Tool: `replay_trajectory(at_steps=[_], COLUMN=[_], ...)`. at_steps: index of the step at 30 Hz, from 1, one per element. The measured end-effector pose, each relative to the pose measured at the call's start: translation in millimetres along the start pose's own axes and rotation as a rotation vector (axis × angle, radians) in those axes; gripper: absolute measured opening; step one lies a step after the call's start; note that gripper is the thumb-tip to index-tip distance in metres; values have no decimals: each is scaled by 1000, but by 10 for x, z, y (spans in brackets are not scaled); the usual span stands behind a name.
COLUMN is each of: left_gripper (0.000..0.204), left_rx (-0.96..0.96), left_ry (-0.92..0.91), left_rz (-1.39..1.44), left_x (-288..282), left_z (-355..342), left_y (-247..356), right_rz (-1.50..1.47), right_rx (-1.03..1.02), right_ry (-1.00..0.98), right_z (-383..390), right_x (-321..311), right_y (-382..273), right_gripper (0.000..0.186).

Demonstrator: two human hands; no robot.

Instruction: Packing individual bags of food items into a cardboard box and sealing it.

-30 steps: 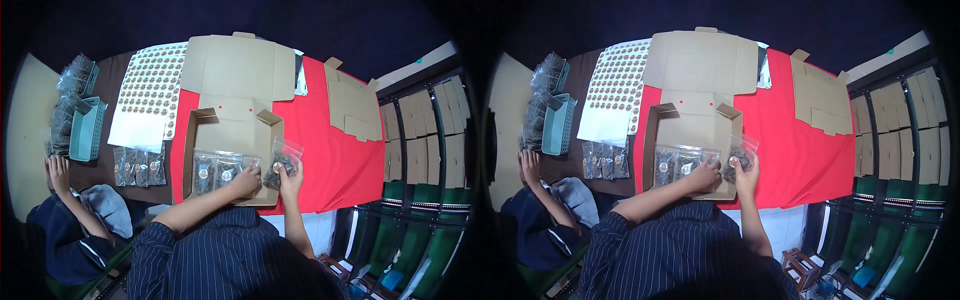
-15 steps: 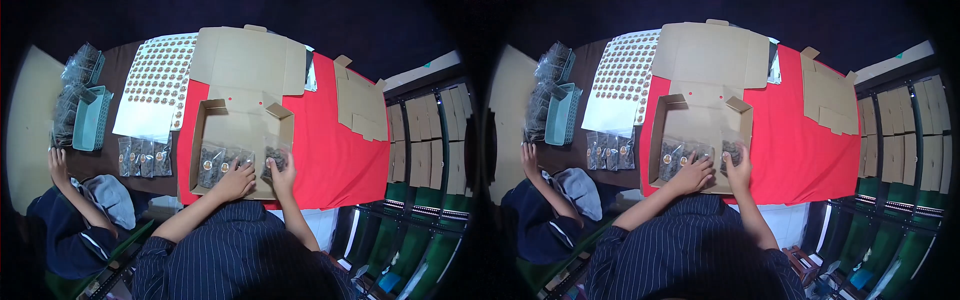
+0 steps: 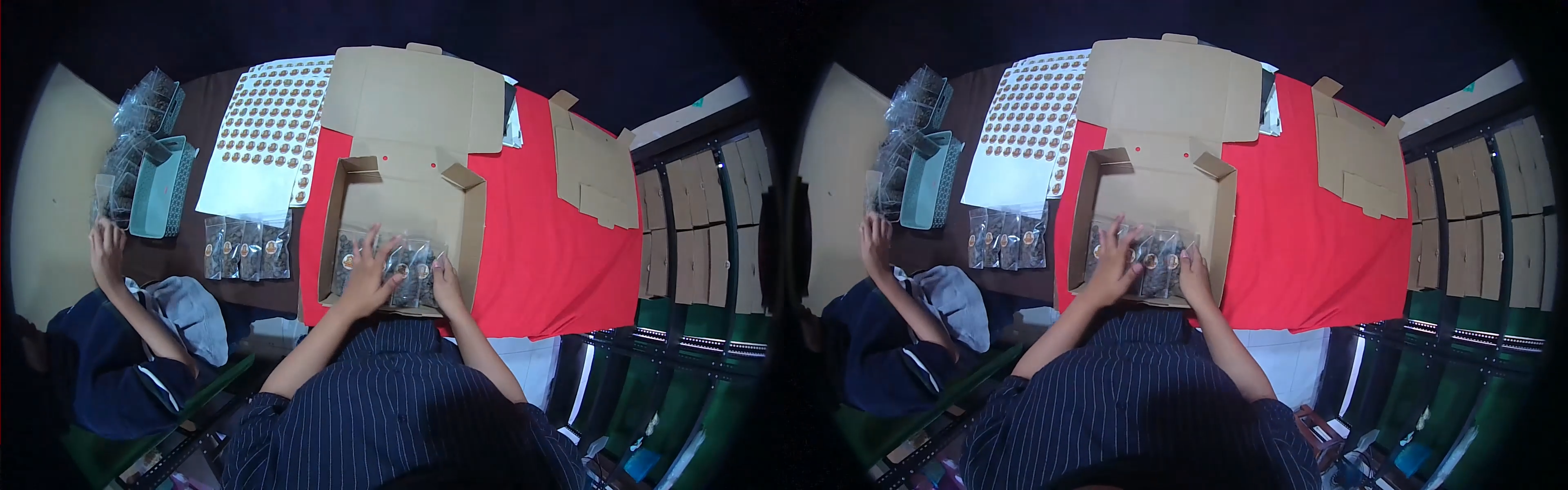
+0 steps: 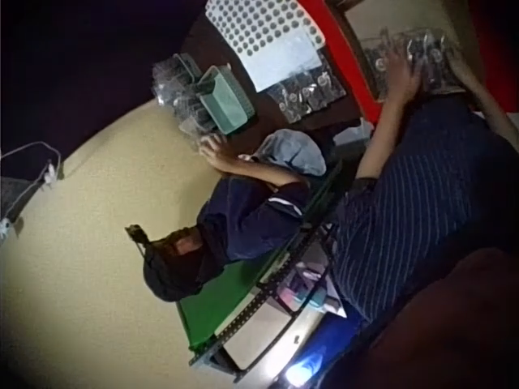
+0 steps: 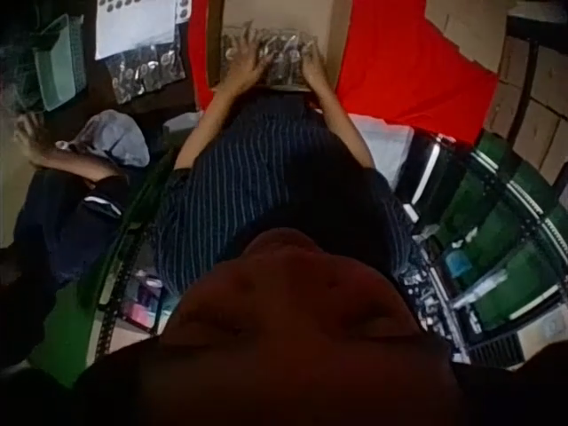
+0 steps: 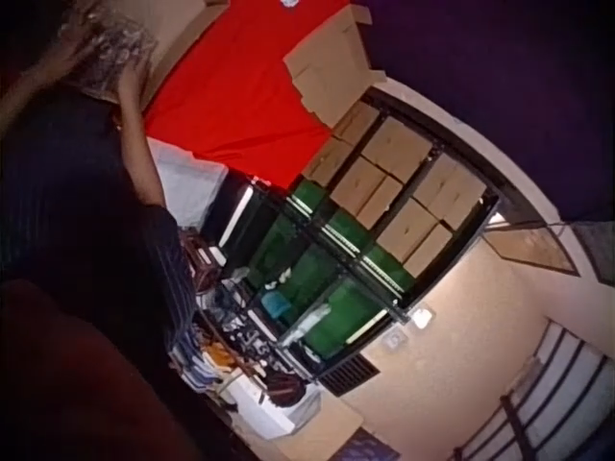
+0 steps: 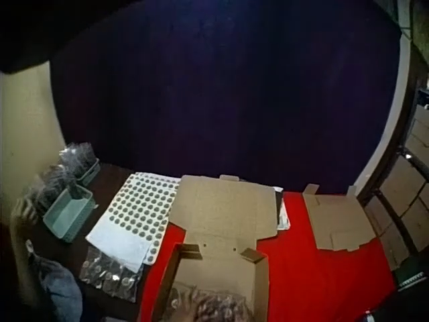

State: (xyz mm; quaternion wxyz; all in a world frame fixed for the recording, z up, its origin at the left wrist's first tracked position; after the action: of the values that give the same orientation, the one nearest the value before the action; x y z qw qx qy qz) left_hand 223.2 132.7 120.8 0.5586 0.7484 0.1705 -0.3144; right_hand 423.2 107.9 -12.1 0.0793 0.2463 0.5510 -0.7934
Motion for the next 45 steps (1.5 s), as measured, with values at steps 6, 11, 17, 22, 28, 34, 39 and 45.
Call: replay_trajectory(at_steps=[6, 11, 17, 22, 28, 34, 39, 45], left_gripper=[64, 77, 79, 76, 45, 22, 25, 25], left_rx=[-205, -366, -436, -464, -134, -397, -611, -734], left_ry=[-5, -309, -311, -232, 388, 700, 914, 1017], left_rz=[-122, -516, -548, -438, 70, 10, -95, -177], left_x=[-121, 164, 202, 80, -970, -1639, -1980, -2324], left_z=[133, 452, 397, 409, 356, 734, 1255, 1398], left_y=[-538, -747, -612, -486, 93, -692, -1669, -2280], right_rz=[-95, 12, 66, -69, 274, 127, -307, -170], right_rx=[-146, -130, -198, -130, -138, -274, -311, -155], right_ry=[-206, -314, -248, -283, -91, 199, -283, -469], right_z=[113, 157, 203, 240, 176, 440, 649, 746], right_x=[-9, 4, 16, 40, -68, 8, 1203, 2625], right_y=[-282, -428, -390, -447, -240, -1580, -2279, -1723], right_gripper=[69, 85, 89, 89, 99, 63, 40, 36])
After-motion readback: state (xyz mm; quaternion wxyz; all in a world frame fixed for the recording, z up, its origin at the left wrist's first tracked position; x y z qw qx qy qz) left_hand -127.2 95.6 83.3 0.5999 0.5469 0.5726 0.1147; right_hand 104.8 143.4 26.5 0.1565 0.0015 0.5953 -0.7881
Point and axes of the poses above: each hand's wrist, its own z-axis away from the middle knuckle, its own x-axis out of the palm, y = z × x, the point moved 5 cm from there along -z, towards the middle knuckle, and after that the axes turned 9 degrees about y, right-handed, at the moved point
